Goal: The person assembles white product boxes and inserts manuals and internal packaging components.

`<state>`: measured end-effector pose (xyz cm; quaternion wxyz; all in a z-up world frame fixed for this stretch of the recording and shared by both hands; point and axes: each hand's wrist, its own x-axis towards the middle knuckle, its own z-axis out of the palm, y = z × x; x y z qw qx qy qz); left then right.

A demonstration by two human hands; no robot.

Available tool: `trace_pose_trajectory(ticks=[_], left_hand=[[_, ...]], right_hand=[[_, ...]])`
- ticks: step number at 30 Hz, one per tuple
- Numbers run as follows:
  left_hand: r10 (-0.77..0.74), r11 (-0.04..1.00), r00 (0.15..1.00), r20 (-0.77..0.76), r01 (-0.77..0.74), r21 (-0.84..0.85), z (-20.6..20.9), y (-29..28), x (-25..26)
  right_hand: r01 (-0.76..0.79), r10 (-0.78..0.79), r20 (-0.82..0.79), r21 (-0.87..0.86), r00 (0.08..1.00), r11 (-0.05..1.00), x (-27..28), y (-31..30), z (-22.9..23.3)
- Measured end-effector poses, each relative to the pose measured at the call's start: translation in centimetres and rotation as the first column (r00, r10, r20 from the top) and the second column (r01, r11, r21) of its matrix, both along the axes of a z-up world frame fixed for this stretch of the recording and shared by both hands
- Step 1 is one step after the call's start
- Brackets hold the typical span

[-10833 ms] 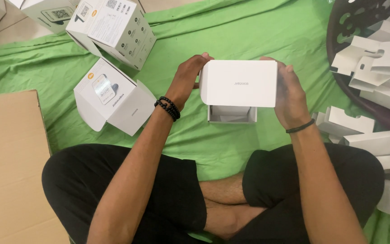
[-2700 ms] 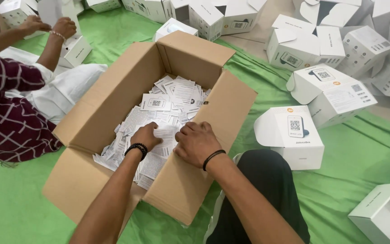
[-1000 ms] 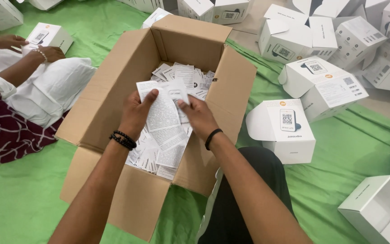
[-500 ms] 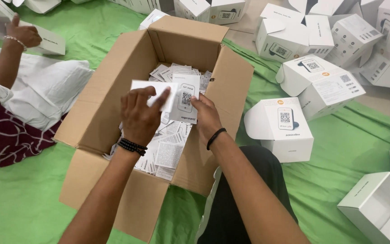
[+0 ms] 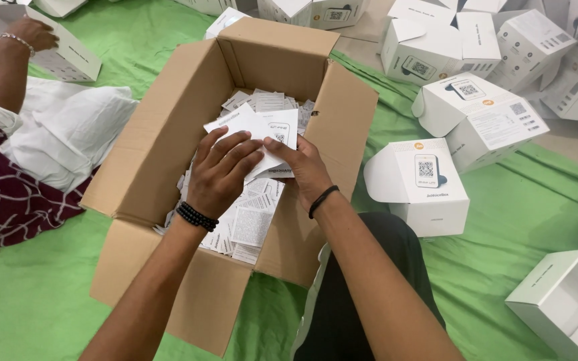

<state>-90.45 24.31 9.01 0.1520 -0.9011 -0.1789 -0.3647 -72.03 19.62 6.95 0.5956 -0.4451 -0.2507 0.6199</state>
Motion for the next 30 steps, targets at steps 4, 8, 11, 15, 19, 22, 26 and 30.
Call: trace_pose_trajectory(ticks=[4, 8, 11, 15, 19, 22, 26, 30], left_hand=[[0.025, 1.0, 0.999, 0.045, -0.024, -0.02, 0.7, 0.2, 0.1], [0.05, 0.999, 0.993, 0.109, -0.047, -0.027, 1.7, -0.1, 0.4], [0.016, 0.998, 0.994, 0.104, -0.01, -0.057, 1.4, 0.0, 0.6], [-0.046, 0.981, 0.994, 0.104, 0.064, -0.185, 0.0, 0.2, 0.7], [0.052, 0.976, 0.981, 0.185, -0.011, -0.217, -2.2, 1.6, 0.3], [0.238, 0.919, 0.939, 0.248, -0.135, -0.369, -6.0, 4.2, -0.4], [0.369, 0.522, 0.881, -0.296, -0.46, -0.718, -11.9, 7.3, -0.9], [0.324, 0.316, 0.708, -0.628, -0.707, -0.633, -13.8, 7.3, -0.3]], right_hand=[[0.072, -0.07, 0.037, -0.053, 0.997, 0.996, 0.7, 1.4, -3.5], [0.226, -0.223, 0.052, -0.064, 0.974, 0.972, 1.3, 1.8, -4.1], [0.192, -0.193, -0.007, -0.071, 0.981, 0.979, 0.8, 0.9, -1.4], [0.031, -0.032, -0.067, -0.011, 0.997, 0.999, 0.2, 0.2, -0.5], [0.067, -0.065, -0.054, 0.042, 0.996, 0.997, 0.6, 0.7, -2.3], [0.19, -0.189, -0.049, 0.014, 0.981, 0.982, 0.9, 0.8, -2.9], [0.295, -0.296, -0.039, -0.042, 0.954, 0.955, 1.2, 0.9, -3.9], [0.318, -0.322, -0.107, -0.049, 0.941, 0.947, 2.0, 0.1, -3.7]])
